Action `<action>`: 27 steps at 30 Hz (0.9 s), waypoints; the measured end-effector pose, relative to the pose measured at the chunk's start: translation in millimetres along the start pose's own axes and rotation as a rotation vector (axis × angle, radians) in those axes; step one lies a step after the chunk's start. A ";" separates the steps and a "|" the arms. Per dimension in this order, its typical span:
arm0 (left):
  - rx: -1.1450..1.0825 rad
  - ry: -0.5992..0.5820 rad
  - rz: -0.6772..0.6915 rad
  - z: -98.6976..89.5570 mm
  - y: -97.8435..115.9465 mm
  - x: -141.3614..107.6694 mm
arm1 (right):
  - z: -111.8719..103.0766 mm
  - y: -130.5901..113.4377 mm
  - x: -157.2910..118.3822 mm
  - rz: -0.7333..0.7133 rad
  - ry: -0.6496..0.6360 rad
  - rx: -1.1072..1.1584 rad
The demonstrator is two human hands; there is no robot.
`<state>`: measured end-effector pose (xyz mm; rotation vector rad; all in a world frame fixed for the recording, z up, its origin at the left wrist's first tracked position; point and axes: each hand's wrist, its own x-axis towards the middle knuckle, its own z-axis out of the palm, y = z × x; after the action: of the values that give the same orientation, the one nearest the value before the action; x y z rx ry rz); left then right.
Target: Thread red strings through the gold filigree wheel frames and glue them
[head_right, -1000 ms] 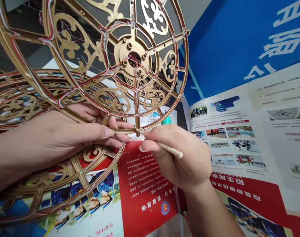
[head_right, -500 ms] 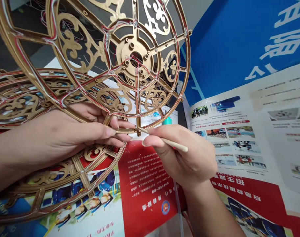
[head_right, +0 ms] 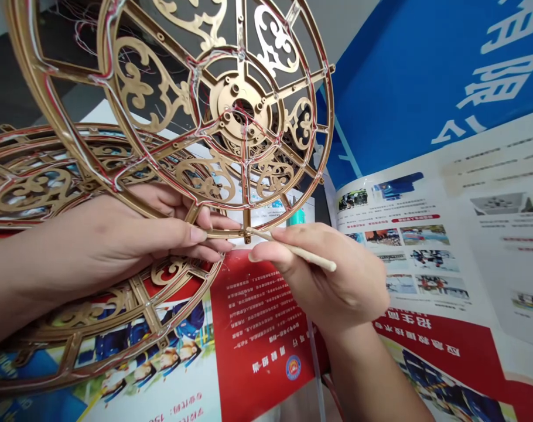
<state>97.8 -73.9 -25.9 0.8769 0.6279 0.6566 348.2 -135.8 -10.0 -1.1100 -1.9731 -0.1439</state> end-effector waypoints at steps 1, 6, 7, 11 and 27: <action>0.000 -0.001 0.003 0.0 -0.1 0.3 | 2.6 0.2 0.4 -0.028 0.048 -0.024; 0.005 -0.001 0.013 -0.1 -1.1 1.1 | 13.5 -1.2 4.8 -0.103 0.197 -0.047; 0.002 0.001 0.013 -0.2 -1.4 1.0 | 14.0 -2.1 5.4 -0.095 0.224 -0.035; 0.002 -0.005 0.023 -1.7 -2.8 1.0 | 12.3 -4.5 6.7 0.023 0.316 0.061; -0.030 0.027 0.027 -2.4 -3.5 3.8 | 9.0 0.4 31.9 0.151 0.739 0.339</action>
<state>99.4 -71.7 -30.9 0.8508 0.6294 0.7016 335.1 -110.7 7.0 -0.8179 -1.1961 -0.1117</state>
